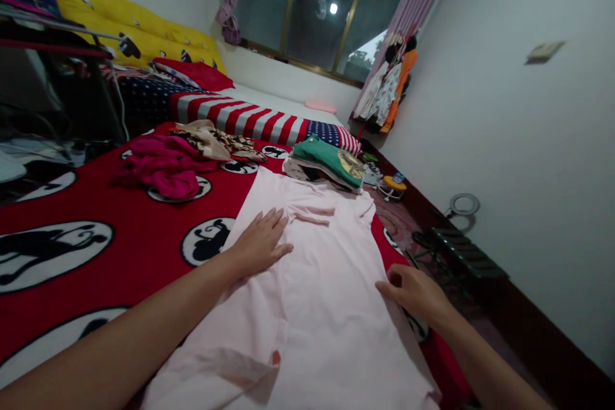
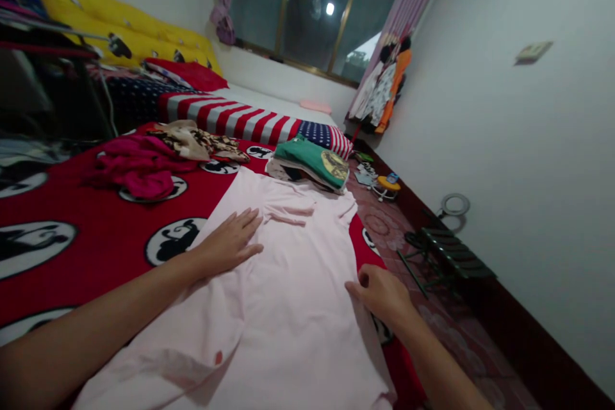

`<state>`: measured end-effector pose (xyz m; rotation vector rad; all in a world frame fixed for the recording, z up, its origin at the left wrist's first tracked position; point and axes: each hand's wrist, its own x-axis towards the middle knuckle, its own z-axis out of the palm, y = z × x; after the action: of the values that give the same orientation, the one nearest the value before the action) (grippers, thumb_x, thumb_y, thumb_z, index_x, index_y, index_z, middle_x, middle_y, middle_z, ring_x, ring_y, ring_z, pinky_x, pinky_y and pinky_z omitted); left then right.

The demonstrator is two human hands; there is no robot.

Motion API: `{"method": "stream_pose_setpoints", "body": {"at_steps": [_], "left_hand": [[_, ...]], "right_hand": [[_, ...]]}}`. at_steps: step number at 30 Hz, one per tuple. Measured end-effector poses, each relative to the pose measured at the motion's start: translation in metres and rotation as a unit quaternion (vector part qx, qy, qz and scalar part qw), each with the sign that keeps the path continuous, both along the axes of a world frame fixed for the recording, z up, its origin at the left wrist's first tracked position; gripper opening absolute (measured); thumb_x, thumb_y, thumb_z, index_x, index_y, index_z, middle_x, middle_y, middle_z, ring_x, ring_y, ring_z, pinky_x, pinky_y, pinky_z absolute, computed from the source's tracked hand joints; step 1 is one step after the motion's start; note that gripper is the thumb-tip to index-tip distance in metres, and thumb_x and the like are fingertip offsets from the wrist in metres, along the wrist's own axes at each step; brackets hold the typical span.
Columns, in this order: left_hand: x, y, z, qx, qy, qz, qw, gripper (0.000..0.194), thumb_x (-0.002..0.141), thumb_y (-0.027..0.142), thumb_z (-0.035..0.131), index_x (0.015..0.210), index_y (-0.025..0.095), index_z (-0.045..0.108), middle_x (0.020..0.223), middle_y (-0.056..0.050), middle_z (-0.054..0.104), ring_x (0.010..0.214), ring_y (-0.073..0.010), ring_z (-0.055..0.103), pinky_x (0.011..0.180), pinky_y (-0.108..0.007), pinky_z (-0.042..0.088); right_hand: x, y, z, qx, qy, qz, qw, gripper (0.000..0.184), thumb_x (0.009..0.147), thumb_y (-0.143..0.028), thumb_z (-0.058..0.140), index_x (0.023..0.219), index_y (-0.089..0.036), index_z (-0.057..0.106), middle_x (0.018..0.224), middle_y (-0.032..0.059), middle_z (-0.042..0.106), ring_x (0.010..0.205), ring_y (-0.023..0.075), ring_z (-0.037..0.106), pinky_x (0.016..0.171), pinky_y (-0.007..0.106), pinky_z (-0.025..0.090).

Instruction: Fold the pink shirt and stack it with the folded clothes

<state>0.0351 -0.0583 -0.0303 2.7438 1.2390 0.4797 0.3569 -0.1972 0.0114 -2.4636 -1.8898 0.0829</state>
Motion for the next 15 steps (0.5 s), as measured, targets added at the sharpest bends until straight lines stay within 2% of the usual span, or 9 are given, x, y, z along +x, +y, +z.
{"method": "stream_pose_setpoints", "body": {"at_steps": [4,7,11,15], "left_hand": [[0.001,0.001,0.003,0.018,-0.075,-0.058,0.995,0.047,0.090,0.032,0.050,0.134,0.017,0.049,0.150,-0.015,0.036,0.141,-0.0262,0.028,0.114,-0.047,0.025],[0.009,-0.006,0.011,0.004,-0.153,-0.105,0.983,0.038,0.090,0.023,0.048,0.126,0.018,0.056,0.146,-0.012,0.042,0.136,-0.0224,0.036,0.112,-0.040,0.032],[0.028,-0.032,0.026,-0.072,-0.222,-0.181,0.956,0.038,0.088,0.020,0.051,0.126,0.022,0.055,0.126,-0.010,0.058,0.115,-0.0195,0.055,0.100,-0.034,0.045],[0.046,-0.060,0.031,-0.130,-0.185,-0.278,0.934,0.055,0.086,0.014,0.053,0.138,0.025,0.042,0.121,-0.008,0.058,0.105,-0.0177,0.059,0.090,-0.029,0.048]], "right_hand": [[-0.014,-0.023,0.005,-0.006,0.030,0.027,0.999,0.014,0.070,-0.030,0.062,0.064,-0.020,0.054,0.066,0.0017,0.062,0.059,0.0158,0.053,0.053,0.025,0.027],[-0.023,-0.038,0.011,0.005,0.136,0.067,0.988,0.007,0.070,-0.025,0.060,0.076,-0.021,0.060,0.066,0.0006,0.062,0.058,0.0153,0.053,0.052,0.024,0.031],[-0.044,-0.049,0.019,0.019,0.288,0.106,0.951,0.030,0.076,-0.026,0.057,0.105,-0.021,0.063,0.075,0.0019,0.066,0.065,0.0157,0.059,0.054,0.023,0.041],[-0.074,-0.050,0.022,0.021,0.362,0.120,0.924,0.049,0.074,-0.021,0.056,0.123,-0.021,0.058,0.090,0.0054,0.067,0.077,0.0171,0.061,0.066,0.025,0.048]]}}
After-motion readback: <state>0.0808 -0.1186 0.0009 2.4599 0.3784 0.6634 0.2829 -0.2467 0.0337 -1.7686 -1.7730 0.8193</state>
